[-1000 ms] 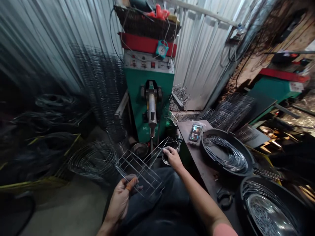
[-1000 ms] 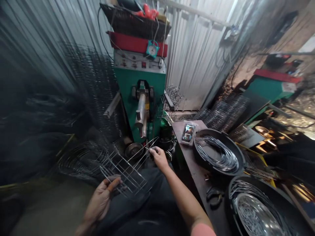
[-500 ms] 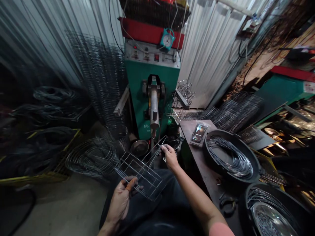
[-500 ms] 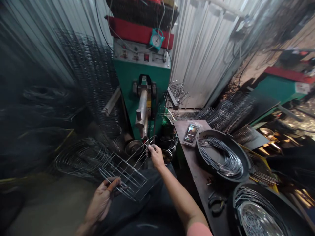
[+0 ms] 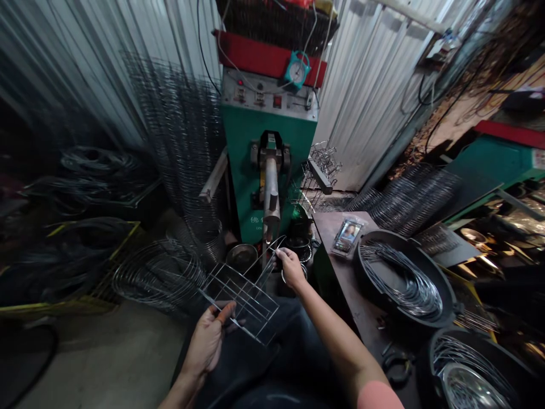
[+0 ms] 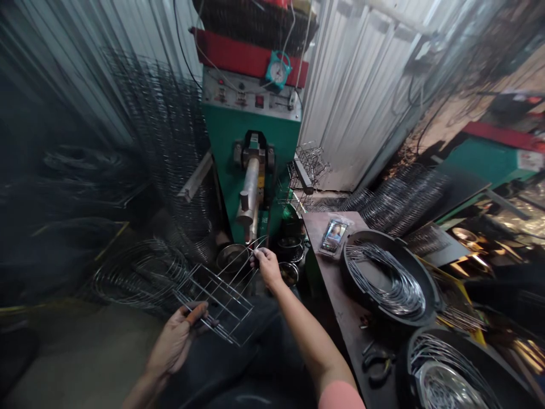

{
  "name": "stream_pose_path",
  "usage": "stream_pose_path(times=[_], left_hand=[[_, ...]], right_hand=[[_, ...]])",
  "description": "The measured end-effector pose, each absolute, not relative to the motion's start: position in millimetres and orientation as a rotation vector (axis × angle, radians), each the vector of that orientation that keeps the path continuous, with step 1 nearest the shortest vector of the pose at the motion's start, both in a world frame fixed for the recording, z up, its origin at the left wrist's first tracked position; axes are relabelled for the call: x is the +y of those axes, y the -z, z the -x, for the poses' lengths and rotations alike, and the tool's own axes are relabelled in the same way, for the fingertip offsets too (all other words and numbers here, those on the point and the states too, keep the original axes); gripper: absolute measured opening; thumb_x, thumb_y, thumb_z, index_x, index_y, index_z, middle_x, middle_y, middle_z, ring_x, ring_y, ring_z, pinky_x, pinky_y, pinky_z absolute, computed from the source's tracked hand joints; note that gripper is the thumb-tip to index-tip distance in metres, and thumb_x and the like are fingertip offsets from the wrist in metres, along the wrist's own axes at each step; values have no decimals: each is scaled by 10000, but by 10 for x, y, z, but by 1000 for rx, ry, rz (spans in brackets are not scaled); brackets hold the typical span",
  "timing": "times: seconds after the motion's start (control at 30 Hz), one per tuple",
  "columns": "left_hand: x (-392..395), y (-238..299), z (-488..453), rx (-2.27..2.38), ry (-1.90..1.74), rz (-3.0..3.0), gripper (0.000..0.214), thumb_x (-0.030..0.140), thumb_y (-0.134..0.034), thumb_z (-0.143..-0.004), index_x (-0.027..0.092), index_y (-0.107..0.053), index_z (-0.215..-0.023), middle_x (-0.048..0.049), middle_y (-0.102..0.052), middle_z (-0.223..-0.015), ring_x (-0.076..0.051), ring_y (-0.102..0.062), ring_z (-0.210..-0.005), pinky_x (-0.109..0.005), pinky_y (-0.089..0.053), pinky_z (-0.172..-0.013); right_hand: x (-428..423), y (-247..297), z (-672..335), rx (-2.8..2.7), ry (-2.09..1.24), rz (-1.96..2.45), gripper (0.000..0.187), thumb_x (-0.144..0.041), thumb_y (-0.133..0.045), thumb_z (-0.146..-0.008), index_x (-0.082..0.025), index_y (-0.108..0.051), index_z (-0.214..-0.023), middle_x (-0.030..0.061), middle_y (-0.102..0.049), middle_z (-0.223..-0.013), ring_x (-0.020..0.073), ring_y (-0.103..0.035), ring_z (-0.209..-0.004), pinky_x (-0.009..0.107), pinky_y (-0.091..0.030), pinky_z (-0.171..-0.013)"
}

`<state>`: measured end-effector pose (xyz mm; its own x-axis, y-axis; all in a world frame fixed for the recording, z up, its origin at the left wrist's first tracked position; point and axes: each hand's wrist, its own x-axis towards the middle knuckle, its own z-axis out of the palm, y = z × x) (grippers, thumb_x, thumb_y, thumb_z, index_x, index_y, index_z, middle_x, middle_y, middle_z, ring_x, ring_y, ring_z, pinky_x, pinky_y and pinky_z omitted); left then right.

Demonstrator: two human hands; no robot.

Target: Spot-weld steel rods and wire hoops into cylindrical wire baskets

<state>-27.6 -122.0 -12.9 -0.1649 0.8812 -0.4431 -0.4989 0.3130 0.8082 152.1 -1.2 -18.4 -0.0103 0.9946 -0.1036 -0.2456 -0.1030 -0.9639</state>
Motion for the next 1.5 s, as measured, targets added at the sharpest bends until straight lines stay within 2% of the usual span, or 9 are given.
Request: stream_pose_path(times=[0.37, 0.5, 0.67, 0.93, 1.2, 1.27, 1.33, 1.43, 1.5], left_hand=[[-1085, 7, 241, 1224, -1283, -407, 355, 335, -794, -443, 168, -587, -679, 51, -519, -584, -88, -471, -496, -247, -458, -511], [-1130, 75, 177, 1202, -1349, -395, 346, 331, -785, -467, 174, -584, -700, 50, -530, -583, -109, -521, -538, -244, -458, -529], [-1121, 141, 146, 1192, -1426, -365, 362, 325, -794, -458, 172, -582, -708, 26, -566, -661, -131, -559, -648, -241, -478, -559], [-1055, 82, 165, 1225, -1437, -347, 344, 297, -790, -426, 169, -580, -666, 34, -545, -624, -109, -530, -564, -252, -494, -514], [-991, 221, 333, 1244, -1365, -328, 297, 262, -778, -453, 161, -583, -653, 36, -550, -626, -111, -528, -580, -331, -531, -647], [-1119, 266, 394, 1228, -1342, -372, 315, 332, -752, -528, 172, -615, -762, 6, -603, -748, -135, -567, -645, -371, -525, -719], [-1350, 355, 446, 1237, -1340, -563, 439, 409, -686, -625, 219, -595, -1010, -45, -629, -969, -199, -610, -816, -413, -496, -801], [-1767, 579, 526, 1396, -1323, -1271, 798, 363, -703, -626, 314, -336, -1332, -96, -534, -1246, -284, -517, -1113, -464, -409, -922], [-1971, 753, 601, 1410, -1228, -1931, 840, 266, -682, -657, 353, -257, -1377, -97, -477, -1325, -294, -413, -1224, -519, -293, -1001]], right_hand=[[148, 101, -1503, -939, -1431, 1156, 294, -441, -638, -640, -167, -530, -638, -31, -543, -540, 69, -468, -456, 195, -335, -439], [-156, 142, -1710, -1224, -1458, 1182, 302, -452, -636, -672, -157, -590, -715, -12, -590, -619, 85, -521, -568, 212, -393, -556], [-647, 271, -1918, -1619, -1570, 1252, 291, -440, -594, -733, -150, -622, -733, -25, -555, -623, 88, -477, -590, 214, -359, -577], [-641, 280, -1809, -1668, -1435, 1291, 321, -458, -536, -777, -151, -623, -748, -29, -511, -604, 95, -458, -590, 219, -358, -588], [-870, 355, -1654, -1530, -1408, 1171, 278, -444, -519, -792, -174, -581, -764, -27, -547, -653, 104, -491, -628, 230, -388, -634], [-994, 303, -1595, -1472, -1424, 1114, 309, -473, -495, -804, -176, -556, -743, -26, -543, -644, 102, -494, -613, 230, -394, -622], [-1112, 215, -1549, -1407, -1433, 1075, 332, -498, -494, -799, -176, -542, -733, -27, -534, -631, 99, -491, -592, 227, -395, -601], [-1231, 61, -1491, -1269, -1538, 1038, 348, -522, -519, -771, -176, -533, -735, -27, -536, -617, 91, -487, -550, 217, -386, -550], [-1258, -9, -1453, -1149, -1651, 1013, 355, -529, -527, -754, -174, -531, -741, -27, -544, -612, 82, -482, -516, 207, -369, -513]])
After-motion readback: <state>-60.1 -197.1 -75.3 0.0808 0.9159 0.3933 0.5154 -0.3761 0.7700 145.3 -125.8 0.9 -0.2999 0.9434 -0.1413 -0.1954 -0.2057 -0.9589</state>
